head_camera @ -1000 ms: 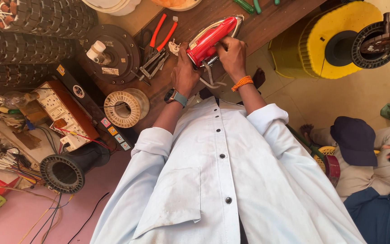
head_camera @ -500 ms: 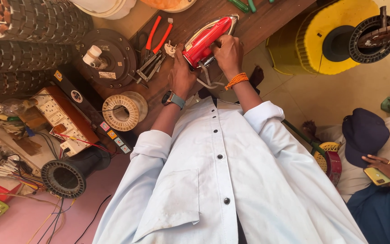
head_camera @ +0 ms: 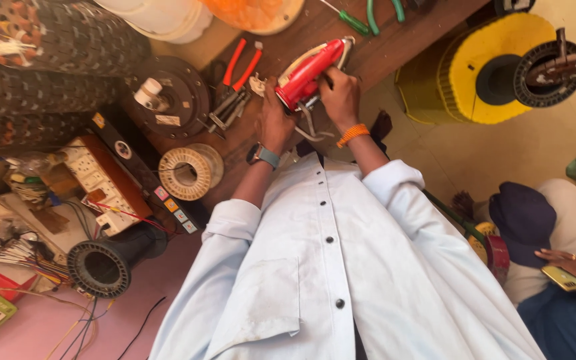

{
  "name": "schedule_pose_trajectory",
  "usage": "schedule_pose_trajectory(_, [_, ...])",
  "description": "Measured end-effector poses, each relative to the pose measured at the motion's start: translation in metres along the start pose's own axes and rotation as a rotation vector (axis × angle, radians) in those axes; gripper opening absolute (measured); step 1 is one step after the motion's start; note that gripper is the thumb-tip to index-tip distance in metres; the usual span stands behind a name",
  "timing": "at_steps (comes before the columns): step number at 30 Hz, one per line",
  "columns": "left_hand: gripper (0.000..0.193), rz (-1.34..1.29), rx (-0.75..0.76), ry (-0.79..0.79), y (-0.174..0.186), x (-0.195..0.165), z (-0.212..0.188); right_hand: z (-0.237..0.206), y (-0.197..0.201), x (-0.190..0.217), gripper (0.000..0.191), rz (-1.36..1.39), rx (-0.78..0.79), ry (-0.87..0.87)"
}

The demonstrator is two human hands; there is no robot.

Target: The person repairs a red electric iron by manipulating its internal wiring and components. They use pliers and a screwdriver to adjust connections, test the device, and secure the casing. The task involves handling wires, the iron body, and various tools on a cluttered workbench.

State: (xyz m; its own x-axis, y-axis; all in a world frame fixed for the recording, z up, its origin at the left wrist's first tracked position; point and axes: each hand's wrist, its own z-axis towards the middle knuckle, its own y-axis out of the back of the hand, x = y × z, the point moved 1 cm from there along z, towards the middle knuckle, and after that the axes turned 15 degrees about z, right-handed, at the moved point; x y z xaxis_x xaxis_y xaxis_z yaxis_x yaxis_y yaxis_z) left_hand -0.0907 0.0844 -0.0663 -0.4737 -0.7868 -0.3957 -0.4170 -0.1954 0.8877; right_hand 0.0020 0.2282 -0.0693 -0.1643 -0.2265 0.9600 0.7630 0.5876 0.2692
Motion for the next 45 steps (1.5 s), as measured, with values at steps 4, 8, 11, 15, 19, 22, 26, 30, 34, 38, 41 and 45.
schedule_pose_trajectory(4, [0.097,0.018,0.060,0.027,0.001,0.000,0.003,0.003,0.011,0.002,0.013,0.089,0.094,-0.003])
schedule_pose_trajectory(8, [0.097,0.023,0.056,0.010,0.001,0.001,0.003,0.004,0.008,-0.007,0.014,-0.036,0.082,-0.022])
schedule_pose_trajectory(11, [0.096,0.033,0.090,0.020,0.002,0.001,0.002,-0.002,0.001,-0.012,0.020,-0.240,0.055,-0.055])
schedule_pose_trajectory(15, [0.096,0.042,0.155,0.049,0.004,0.001,0.001,-0.008,0.004,-0.012,0.013,-0.167,0.082,0.010])
schedule_pose_trajectory(19, [0.097,0.012,0.061,-0.008,0.005,-0.001,0.001,-0.002,0.015,-0.009,0.013,0.021,0.130,0.078])
schedule_pose_trajectory(22, [0.096,0.022,0.092,0.006,0.003,0.000,0.000,0.001,0.020,-0.003,0.013,-0.037,0.090,0.102])
schedule_pose_trajectory(26, [0.098,0.031,0.082,-0.015,0.004,0.001,0.001,0.001,0.048,0.002,0.013,0.218,-0.150,-0.212])
schedule_pose_trajectory(30, [0.099,0.051,0.067,-0.018,0.002,0.001,0.002,0.042,0.088,0.002,0.038,0.200,0.080,0.191])
schedule_pose_trajectory(34, [0.099,0.019,0.074,-0.020,-0.002,0.002,0.003,0.085,0.083,-0.003,0.076,0.066,0.473,0.292])
schedule_pose_trajectory(38, [0.098,0.041,0.051,-0.089,0.002,0.012,0.008,0.087,0.068,-0.004,0.070,-0.285,0.621,0.162])
schedule_pose_trajectory(41, [0.104,0.070,-0.013,-0.177,0.007,0.017,0.011,0.075,0.073,-0.008,0.080,-0.191,0.555,0.277])
schedule_pose_trajectory(45, [0.103,0.184,-0.036,-0.200,0.014,0.021,0.004,0.064,0.085,-0.020,0.082,-0.079,0.516,0.081])
